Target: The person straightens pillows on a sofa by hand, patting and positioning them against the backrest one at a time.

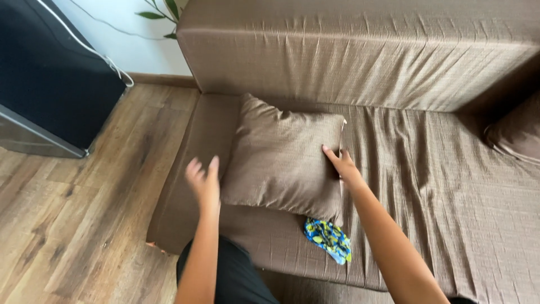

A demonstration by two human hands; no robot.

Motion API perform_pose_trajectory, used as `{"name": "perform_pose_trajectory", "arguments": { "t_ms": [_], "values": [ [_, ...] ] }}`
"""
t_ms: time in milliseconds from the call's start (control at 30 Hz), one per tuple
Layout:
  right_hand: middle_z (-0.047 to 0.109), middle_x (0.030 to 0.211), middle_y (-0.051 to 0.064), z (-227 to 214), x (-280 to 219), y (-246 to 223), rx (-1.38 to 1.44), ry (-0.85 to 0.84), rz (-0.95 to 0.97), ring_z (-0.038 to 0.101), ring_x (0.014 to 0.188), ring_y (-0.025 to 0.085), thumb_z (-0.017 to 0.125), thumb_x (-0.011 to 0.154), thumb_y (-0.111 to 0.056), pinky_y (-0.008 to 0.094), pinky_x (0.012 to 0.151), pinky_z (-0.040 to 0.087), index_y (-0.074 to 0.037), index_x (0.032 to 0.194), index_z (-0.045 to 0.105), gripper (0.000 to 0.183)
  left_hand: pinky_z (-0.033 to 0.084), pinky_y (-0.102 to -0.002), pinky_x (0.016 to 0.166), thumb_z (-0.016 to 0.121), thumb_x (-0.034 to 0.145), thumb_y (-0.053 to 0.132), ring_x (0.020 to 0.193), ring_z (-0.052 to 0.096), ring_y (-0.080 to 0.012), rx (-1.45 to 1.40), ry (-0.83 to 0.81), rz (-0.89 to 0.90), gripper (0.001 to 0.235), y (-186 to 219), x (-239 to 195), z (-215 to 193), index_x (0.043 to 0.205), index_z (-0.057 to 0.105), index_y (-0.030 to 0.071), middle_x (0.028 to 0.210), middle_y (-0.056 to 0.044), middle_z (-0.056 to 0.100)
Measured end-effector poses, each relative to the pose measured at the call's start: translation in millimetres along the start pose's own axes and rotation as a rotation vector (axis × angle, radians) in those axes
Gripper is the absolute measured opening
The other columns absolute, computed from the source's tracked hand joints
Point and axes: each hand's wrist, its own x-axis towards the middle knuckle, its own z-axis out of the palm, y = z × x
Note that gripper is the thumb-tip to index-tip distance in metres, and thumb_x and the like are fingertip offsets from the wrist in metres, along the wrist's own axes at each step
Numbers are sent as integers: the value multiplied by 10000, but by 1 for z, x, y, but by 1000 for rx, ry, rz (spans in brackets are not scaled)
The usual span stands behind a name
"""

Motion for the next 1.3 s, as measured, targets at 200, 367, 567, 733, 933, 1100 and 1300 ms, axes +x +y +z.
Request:
{"name": "perform_pose_trajectory", "arguments": {
  "t_ms": [200, 367, 567, 733, 933, 1100, 1300],
  "values": [
    [368, 1577, 334, 19, 5, -1, 145, 137, -30, 337, 1483, 478, 626, 876, -817, 617, 1214, 300, 24, 1563, 346, 1121, 226, -613, 1239, 637, 865, 822, 1536, 233, -453, 262, -488, -133, 1202, -6, 85, 110, 1624, 216, -10, 1653, -311, 231],
    [664, 1311, 241, 28, 26, 1, -45, 274, -101, 570, 1306, 413, 645, 935, -717, 560, 1091, 464, -15, 1335, 657, 808, 558, -488, 991, 732, 882, 583, 1188, 668, -340, 440, -312, 73, 475, -57, 127, 145, 1167, 766, 205, 1174, -88, 752],
    [702, 1063, 320, 11, 45, -40, -216, 556, -549, 646, 1101, 525, 568, 1094, -540, 634, 947, 522, -4, 1064, 602, 538, 488, -471, 1094, 722, 982, 318, 1290, 594, -336, -9, -280, 185, 360, -67, 161, 161, 1250, 720, 77, 1292, -195, 690],
    [646, 844, 218, 10, 86, -76, -179, 663, -777, 685, 908, 437, 504, 1156, -455, 525, 735, 535, -77, 957, 521, 428, 381, -505, 1205, 541, 1076, 289, 1426, 455, -376, -63, -361, 223, 471, 54, 120, 165, 1438, 541, -12, 1481, -262, 534],
    [484, 1443, 291, 28, 119, -85, -190, 634, -640, 421, 1391, 462, 477, 1134, -279, 593, 1117, 415, -38, 1489, 422, 433, 457, -490, 1146, 475, 1083, 370, 1386, 518, -330, 288, -408, 228, 505, 29, 180, 197, 1527, 470, 132, 1477, -177, 566],
    [484, 1421, 362, 72, 81, -155, -371, 871, -1403, 386, 1393, 565, 612, 1005, -14, 620, 1197, 246, 44, 1445, 542, 449, 533, -516, 1081, 591, 1063, 404, 1293, 612, -383, 192, -192, 443, 510, 69, 163, 222, 1485, 506, 131, 1401, -201, 625],
    [487, 1596, 106, 114, 73, -172, -1013, 592, -1466, 369, 1517, 288, 461, 1084, -384, 521, 1217, 252, -172, 1553, 499, 517, 561, -449, 1041, 655, 974, 560, 1250, 648, -270, 382, -125, 400, 527, 54, 210, 278, 1369, 608, 214, 1292, -76, 683]
  ]
}}
